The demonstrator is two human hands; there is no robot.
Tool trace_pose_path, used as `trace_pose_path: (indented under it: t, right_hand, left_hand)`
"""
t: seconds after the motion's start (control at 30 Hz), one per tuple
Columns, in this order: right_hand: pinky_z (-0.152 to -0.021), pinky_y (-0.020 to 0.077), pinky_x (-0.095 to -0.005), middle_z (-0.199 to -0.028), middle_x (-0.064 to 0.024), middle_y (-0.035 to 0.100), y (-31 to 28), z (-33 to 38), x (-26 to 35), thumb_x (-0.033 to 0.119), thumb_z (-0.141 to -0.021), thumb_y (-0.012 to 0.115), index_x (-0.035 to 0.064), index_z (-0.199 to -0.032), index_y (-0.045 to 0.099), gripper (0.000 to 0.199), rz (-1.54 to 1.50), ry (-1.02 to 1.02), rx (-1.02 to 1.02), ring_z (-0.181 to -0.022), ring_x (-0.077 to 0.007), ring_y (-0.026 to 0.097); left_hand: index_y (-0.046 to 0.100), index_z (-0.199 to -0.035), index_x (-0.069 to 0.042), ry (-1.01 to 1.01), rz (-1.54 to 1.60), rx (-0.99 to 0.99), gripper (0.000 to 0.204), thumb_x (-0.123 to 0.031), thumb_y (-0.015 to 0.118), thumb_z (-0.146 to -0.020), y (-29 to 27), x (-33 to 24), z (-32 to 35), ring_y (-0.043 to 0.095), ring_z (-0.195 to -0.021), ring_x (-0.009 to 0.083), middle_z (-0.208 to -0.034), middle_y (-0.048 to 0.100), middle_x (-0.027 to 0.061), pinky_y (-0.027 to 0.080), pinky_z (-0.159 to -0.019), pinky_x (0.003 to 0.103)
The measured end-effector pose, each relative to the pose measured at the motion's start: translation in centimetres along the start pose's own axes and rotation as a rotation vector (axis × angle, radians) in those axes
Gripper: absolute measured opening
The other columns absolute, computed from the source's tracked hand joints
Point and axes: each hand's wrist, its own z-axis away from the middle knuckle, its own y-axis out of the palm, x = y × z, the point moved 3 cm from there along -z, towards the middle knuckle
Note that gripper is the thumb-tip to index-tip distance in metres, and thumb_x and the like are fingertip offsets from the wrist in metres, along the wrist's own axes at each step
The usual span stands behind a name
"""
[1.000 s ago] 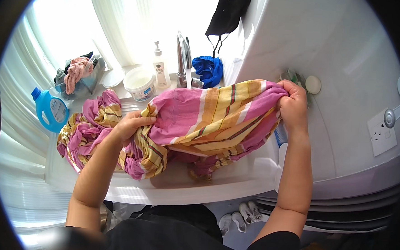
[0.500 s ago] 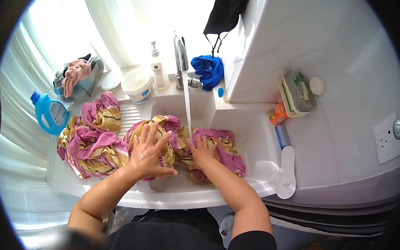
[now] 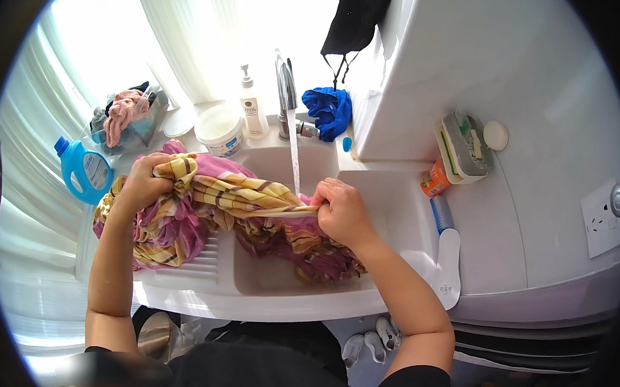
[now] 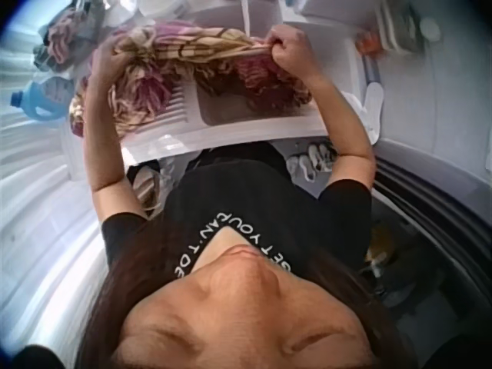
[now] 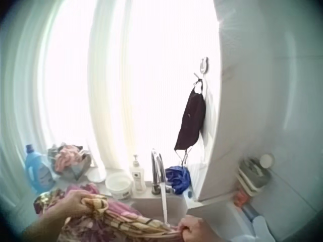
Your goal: The person washes a piece of patterned pink and gold fabric in a sink by rubbing and scrubbing it with their hands in soapy water before rinsing it under a running faucet.
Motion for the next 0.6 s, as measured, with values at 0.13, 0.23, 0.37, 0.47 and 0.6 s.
trace_pose_path:
  t: [0.13,0.23,0.37,0.47,0.6]
  right_hand:
    - [-0.088,0.0457,-0.0472,-0.122,-0.0176,0.052,3.9,-1.2,-1.2,0.009,-0.076,0.062,0.0085,-0.106,0.061,0.030,0.290,-0.085,-0.222,-0.114,-0.0351,0.049]
    - [-0.099,0.0354,-0.0625,-0.145,-0.0178,0.032,6.7,1.7,-6.5,0.028,-0.077,0.073,0.0131,-0.137,0.040,0.070,0.369,0.399,0.226,-0.133,-0.0380,0.031]
    - [-0.097,0.0350,-0.0654,-0.146,-0.0207,0.031,10.5,7.1,-11.5,0.034,-0.075,0.075,0.0140,-0.148,0.021,0.093,0.523,0.708,0.561,-0.135,-0.0395,0.029]
    - [-0.090,0.0427,-0.0592,-0.138,-0.0234,0.041,15.6,9.7,-13.8,0.019,-0.075,0.071,0.0094,-0.143,0.030,0.080,0.588,0.623,0.552,-0.122,-0.0428,0.045]
    - [-0.081,0.0479,-0.0473,-0.106,-0.0195,0.063,13.7,9.8,-9.0,0.008,-0.072,0.060,0.0066,-0.117,0.055,0.045,0.240,0.454,0.619,-0.095,-0.0368,0.060]
  left_hand:
    - [0.061,-0.121,-0.013,-0.380,-0.942,-0.133,0.047,-0.013,0.063,-0.074,1.4,-2.3,-2.9,0.038,-0.131,0.0340,-0.137,0.045,0.0154,0.028,-0.108,0.051]
    - [0.051,-0.129,-0.010,0.157,-0.857,-0.183,0.056,-0.021,0.066,-0.076,7.4,-2.6,-2.2,0.035,-0.133,0.0355,-0.140,0.041,0.0172,0.023,-0.110,0.055]
    - [0.042,-0.137,-0.012,0.346,-0.567,0.150,0.076,-0.038,0.072,-0.072,18.2,-5.5,-0.8,0.033,-0.134,0.0360,-0.139,0.042,0.0189,0.021,-0.110,0.057]
    - [0.035,-0.142,-0.015,0.373,-0.707,0.068,0.085,-0.040,0.074,-0.070,22.9,-2.9,-0.8,0.030,-0.135,0.0351,-0.137,0.044,0.0185,0.017,-0.110,0.059]
    - [0.070,-0.093,-0.008,0.497,-0.935,0.352,0.035,-0.034,0.068,-0.070,24.3,-0.5,-0.4,0.055,-0.110,0.0274,-0.100,0.067,0.0121,0.022,-0.106,0.058]
